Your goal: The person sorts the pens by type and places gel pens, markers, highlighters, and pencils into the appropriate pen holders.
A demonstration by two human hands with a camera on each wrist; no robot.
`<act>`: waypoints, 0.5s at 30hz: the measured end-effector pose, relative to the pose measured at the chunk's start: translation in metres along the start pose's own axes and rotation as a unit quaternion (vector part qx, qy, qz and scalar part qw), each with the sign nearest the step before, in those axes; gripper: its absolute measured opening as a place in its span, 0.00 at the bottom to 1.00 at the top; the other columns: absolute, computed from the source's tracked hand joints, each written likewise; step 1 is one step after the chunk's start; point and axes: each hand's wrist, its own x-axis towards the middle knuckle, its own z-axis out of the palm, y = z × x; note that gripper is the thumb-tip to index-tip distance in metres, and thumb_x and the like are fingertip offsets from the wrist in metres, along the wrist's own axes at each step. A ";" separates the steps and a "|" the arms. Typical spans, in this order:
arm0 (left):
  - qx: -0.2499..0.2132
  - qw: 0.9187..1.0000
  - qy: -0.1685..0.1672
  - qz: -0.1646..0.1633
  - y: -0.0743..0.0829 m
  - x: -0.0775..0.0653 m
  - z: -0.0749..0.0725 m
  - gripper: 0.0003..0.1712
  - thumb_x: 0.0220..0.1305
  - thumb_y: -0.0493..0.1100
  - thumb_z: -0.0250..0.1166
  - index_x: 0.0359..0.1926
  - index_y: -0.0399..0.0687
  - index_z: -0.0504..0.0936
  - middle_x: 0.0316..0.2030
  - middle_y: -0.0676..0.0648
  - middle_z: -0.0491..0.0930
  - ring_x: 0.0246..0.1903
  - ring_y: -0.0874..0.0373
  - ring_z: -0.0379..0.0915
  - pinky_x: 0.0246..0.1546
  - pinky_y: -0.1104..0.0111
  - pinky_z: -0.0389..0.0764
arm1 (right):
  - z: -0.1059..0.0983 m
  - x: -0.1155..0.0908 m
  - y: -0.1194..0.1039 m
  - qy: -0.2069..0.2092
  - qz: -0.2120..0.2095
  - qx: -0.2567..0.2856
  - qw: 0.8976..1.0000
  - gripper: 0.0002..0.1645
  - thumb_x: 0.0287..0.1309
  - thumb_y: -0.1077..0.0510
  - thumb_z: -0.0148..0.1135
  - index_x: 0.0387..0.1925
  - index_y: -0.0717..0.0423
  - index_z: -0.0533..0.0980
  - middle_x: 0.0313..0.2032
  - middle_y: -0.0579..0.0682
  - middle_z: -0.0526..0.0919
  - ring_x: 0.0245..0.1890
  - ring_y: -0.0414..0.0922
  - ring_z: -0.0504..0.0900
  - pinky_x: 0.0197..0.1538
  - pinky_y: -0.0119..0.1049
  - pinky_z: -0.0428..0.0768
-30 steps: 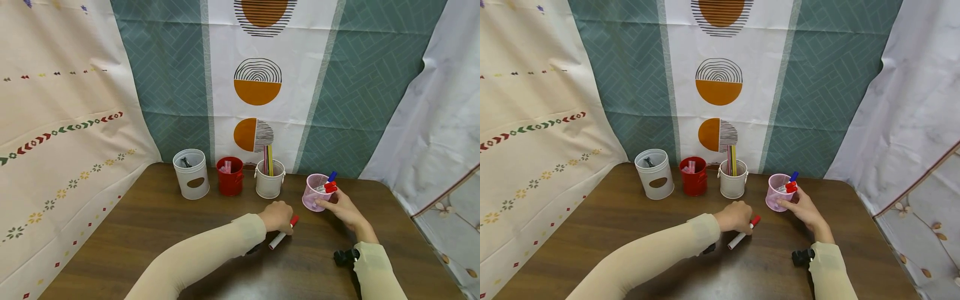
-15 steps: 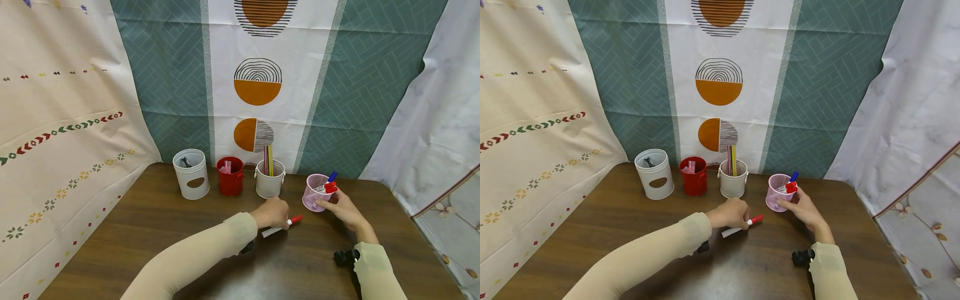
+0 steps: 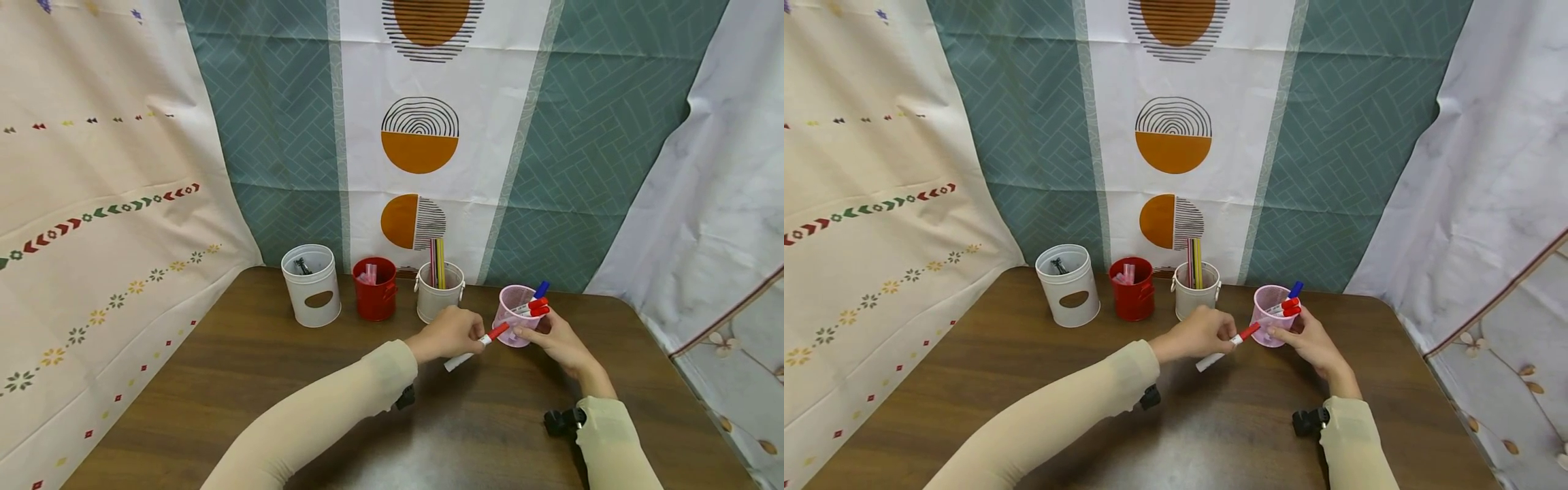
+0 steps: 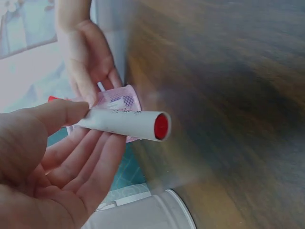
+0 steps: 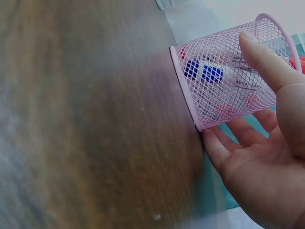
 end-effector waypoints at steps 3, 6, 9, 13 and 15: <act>-0.031 0.999 0.026 0.008 0.000 0.005 -0.003 0.05 0.66 0.42 0.75 0.38 0.48 0.88 0.29 0.56 0.87 0.27 0.68 0.76 0.28 0.79 0.75 | 0.000 0.000 0.001 0.000 0.001 0.009 1.000 0.40 0.71 0.52 0.70 0.73 0.62 0.63 0.63 0.66 0.78 0.58 0.55 0.79 0.54 0.30 0.81; -0.057 0.997 0.053 0.016 0.000 0.012 -0.005 0.05 0.67 0.42 0.74 0.39 0.46 0.88 0.31 0.54 0.89 0.29 0.68 0.77 0.29 0.80 0.76 | 0.000 -0.001 0.001 -0.002 -0.002 0.012 1.000 0.41 0.71 0.52 0.70 0.74 0.63 0.62 0.64 0.68 0.77 0.59 0.57 0.78 0.54 0.29 0.81; -0.078 0.994 0.081 0.020 0.000 0.020 -0.007 0.05 0.68 0.42 0.74 0.41 0.46 0.88 0.34 0.52 0.90 0.30 0.68 0.79 0.30 0.80 0.76 | -0.001 -0.002 0.000 -0.004 -0.004 0.016 1.000 0.42 0.71 0.52 0.69 0.76 0.63 0.61 0.65 0.67 0.77 0.60 0.57 0.78 0.54 0.27 0.80; -0.090 0.989 0.112 0.022 0.001 0.029 -0.012 0.07 0.69 0.43 0.74 0.44 0.47 0.88 0.37 0.53 0.91 0.34 0.69 0.82 0.36 0.80 0.77 | -0.002 -0.002 0.001 -0.008 -0.008 0.018 1.000 0.43 0.71 0.53 0.69 0.77 0.62 0.60 0.65 0.67 0.76 0.57 0.51 0.79 0.54 0.28 0.81; -0.106 0.986 0.126 0.021 0.002 0.033 -0.014 0.07 0.70 0.44 0.73 0.45 0.48 0.88 0.38 0.53 0.91 0.35 0.69 0.82 0.39 0.80 0.77 | -0.002 -0.001 0.001 -0.010 -0.009 0.021 1.000 0.43 0.71 0.53 0.69 0.77 0.62 0.60 0.66 0.67 0.76 0.56 0.47 0.79 0.54 0.28 0.81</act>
